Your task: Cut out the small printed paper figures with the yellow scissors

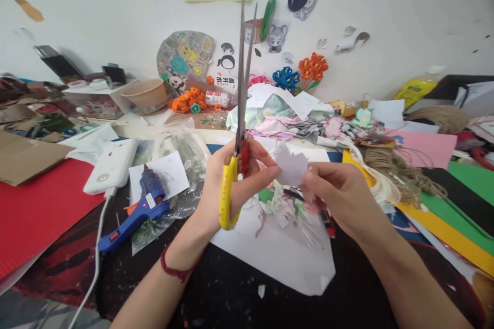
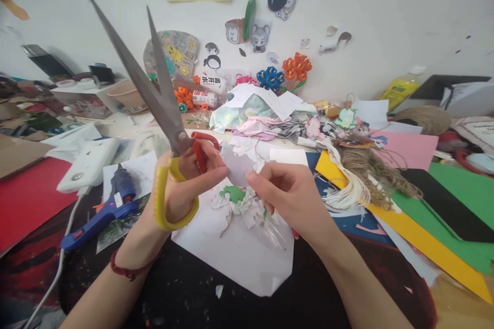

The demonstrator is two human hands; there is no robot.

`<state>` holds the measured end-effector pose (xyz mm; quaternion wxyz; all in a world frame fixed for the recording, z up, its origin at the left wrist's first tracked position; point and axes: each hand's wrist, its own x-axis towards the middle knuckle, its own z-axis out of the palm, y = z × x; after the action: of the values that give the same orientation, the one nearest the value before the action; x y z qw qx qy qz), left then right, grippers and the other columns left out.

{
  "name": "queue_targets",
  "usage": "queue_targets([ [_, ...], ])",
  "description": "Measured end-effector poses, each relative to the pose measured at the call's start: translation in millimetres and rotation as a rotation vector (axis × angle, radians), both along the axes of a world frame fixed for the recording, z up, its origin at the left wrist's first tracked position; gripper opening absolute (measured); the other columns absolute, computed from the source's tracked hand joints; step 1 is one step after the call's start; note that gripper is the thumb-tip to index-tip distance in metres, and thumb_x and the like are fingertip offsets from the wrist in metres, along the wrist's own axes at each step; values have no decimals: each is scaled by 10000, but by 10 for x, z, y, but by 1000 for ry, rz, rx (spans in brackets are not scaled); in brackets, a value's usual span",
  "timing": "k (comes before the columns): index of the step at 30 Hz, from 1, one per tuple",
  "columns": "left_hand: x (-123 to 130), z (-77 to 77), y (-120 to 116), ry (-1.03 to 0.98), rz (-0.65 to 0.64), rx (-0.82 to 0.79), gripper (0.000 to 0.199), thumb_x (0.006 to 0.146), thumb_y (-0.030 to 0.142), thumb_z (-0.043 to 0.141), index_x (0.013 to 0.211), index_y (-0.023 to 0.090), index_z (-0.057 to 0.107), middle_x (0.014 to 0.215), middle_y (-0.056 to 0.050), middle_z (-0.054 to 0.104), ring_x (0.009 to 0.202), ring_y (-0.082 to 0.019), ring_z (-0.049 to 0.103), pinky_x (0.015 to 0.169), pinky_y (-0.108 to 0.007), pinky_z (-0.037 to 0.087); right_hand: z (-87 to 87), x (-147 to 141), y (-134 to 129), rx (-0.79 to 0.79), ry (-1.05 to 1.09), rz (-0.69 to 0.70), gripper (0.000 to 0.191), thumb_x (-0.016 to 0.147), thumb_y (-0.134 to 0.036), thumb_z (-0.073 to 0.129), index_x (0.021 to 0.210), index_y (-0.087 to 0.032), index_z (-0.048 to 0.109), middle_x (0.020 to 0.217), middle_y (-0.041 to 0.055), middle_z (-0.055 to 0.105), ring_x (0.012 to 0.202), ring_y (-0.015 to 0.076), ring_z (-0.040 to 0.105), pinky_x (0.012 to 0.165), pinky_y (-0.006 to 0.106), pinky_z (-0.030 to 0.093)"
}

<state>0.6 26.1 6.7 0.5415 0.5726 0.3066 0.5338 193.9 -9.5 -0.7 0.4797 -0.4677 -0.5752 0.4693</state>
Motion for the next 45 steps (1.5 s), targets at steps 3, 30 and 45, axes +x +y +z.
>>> queue_targets([
  [3,-1,3,5,-5,-15,-8,270,721,230,850,844,215,610,756,14,694,583,-108,546,524,-264,423,33,-63,-11,184,-70,-217,193,804,-314,782,713,-212,646,592,-32,591,498,90,533,475,219,438],
  [30,-283,-228,-31,1098,640,1041,317,935,364,594,751,227,375,510,103,388,367,-70,369,431,-205,276,-34,-99,-24,641,25,-688,164,789,-96,746,893,-213,697,602,-76,662,460,104,673,440,196,530],
  [45,-343,-299,-7,1061,568,1020,278,831,142,571,761,242,321,540,104,351,398,-81,354,441,-196,279,-42,-97,-28,711,13,-667,165,816,-81,731,900,-217,693,596,-77,636,453,105,660,430,215,536],
])
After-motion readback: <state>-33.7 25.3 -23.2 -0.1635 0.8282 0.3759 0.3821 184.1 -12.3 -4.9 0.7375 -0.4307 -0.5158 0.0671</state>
